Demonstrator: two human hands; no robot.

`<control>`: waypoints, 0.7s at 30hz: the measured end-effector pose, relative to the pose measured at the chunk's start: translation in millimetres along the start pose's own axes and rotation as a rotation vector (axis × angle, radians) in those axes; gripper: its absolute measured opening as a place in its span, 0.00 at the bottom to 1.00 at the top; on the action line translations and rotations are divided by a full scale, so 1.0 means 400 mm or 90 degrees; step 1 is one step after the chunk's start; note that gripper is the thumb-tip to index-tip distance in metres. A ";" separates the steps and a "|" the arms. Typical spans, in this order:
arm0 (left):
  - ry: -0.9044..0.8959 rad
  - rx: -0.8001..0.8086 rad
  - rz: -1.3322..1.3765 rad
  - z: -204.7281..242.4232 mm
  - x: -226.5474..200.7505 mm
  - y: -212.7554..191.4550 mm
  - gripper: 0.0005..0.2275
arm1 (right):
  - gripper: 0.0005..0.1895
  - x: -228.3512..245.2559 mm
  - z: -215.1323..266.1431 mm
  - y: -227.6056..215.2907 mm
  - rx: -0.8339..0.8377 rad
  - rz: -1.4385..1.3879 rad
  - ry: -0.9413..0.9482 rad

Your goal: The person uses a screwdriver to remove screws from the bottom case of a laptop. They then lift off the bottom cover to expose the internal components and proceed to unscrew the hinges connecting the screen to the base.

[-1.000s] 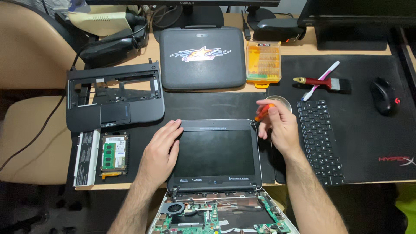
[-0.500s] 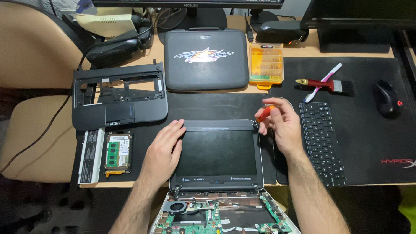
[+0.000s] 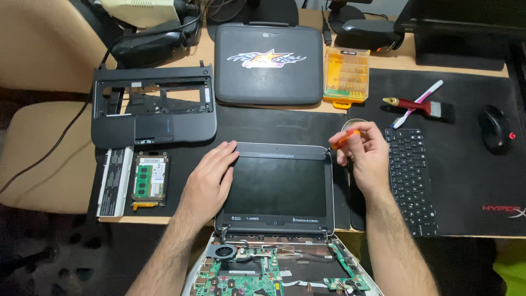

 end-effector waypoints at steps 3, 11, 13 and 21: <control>-0.002 0.001 0.004 0.002 0.004 0.003 0.18 | 0.22 0.015 0.003 0.013 0.012 -0.008 0.012; 0.005 0.001 0.007 -0.002 -0.005 -0.004 0.18 | 0.18 0.006 0.004 0.009 0.008 0.093 -0.025; 0.013 -0.003 -0.007 0.000 0.003 0.003 0.18 | 0.19 0.020 0.003 0.015 0.000 0.100 -0.032; 0.009 -0.008 0.015 -0.002 -0.012 -0.009 0.18 | 0.34 0.043 0.009 0.002 -0.115 0.176 -0.105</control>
Point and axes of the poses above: each hand's wrist, its own z-axis away from the middle knuckle, its own y-axis out of the palm, x = y × z, the point moved 1 cm from there along -z, towards the middle knuckle, and after that the axes turned 14 degrees about x, right-handed, at the moved point
